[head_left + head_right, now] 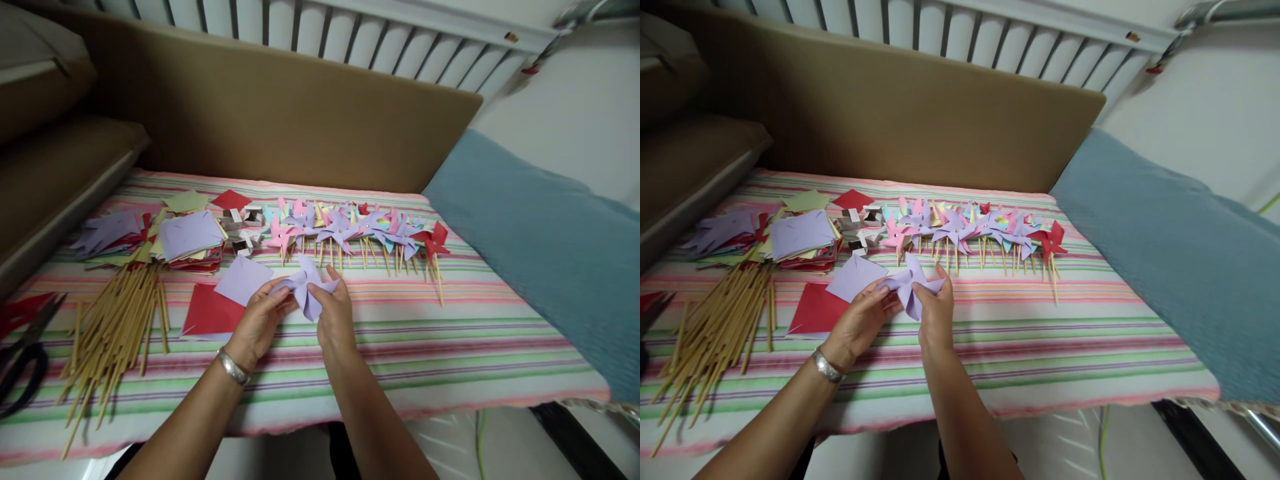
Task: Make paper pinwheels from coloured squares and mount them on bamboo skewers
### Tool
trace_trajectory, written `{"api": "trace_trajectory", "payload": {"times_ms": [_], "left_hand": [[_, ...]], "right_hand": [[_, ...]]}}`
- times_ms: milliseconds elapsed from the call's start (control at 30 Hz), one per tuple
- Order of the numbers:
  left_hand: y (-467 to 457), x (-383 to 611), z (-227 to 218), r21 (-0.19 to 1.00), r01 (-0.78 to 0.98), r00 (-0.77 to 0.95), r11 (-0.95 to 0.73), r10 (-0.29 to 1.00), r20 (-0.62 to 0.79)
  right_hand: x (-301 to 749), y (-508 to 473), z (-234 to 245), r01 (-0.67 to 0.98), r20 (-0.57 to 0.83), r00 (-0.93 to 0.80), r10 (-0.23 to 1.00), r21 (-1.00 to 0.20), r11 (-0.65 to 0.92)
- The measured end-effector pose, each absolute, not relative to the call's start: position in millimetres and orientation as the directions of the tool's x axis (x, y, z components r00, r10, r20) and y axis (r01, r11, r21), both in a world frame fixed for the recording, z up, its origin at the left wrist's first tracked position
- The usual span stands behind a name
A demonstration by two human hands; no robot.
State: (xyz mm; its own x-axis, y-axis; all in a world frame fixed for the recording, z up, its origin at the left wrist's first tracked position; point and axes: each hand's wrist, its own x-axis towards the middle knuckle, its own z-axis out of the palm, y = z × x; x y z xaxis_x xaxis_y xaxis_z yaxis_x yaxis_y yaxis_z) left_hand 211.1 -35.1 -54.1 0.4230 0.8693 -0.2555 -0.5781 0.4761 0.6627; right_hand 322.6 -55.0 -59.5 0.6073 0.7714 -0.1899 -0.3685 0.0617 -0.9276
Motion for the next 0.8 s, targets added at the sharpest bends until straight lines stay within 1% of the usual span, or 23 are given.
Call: {"api": "trace_trajectory", "payload": {"times_ms": [67, 233, 300, 400, 500, 700, 767, 800], "left_hand": [[-40, 216, -55, 0.664, -0.578, 0.422, 0.474, 0.871, -0.254], [-47, 227, -59, 0.671, -0.609, 0.308, 0.423, 0.906, -0.292], [-45, 227, -61, 0.668, -0.624, 0.273, 0.405, 0.914, -0.299], [-43, 226, -61, 0.653, -0.644, 0.250, 0.398, 0.917, -0.312], [-42, 225, -61, 0.643, -0.656, 0.226, 0.395, 0.916, -0.332], [-32, 218, -63, 0.630, -0.677, 0.177, 0.380, 0.915, -0.362], [-23, 211, -62, 0.632, -0.684, 0.140, 0.364, 0.916, -0.376], [-19, 208, -62, 0.635, -0.687, 0.113, 0.351, 0.916, -0.385]], "right_hand": [[320, -55, -59, -0.366, -0.189, 0.611, 0.768, -0.928, 0.064], [310, -56, -63, -0.159, -0.067, 0.634, 0.770, -0.986, 0.045], [307, -57, -65, -0.127, -0.062, 0.624, 0.779, -0.992, 0.023], [305, -57, -67, -0.123, -0.079, 0.607, 0.791, -0.992, -0.005], [303, -57, -69, -0.123, -0.072, 0.601, 0.796, -0.992, 0.004], [302, -57, -65, -0.180, -0.087, 0.530, 0.843, -0.984, 0.012], [303, -60, -61, -0.102, -0.034, 0.528, 0.848, -0.995, 0.024], [304, -62, -60, -0.016, 0.029, 0.531, 0.847, -0.999, 0.044]]}}
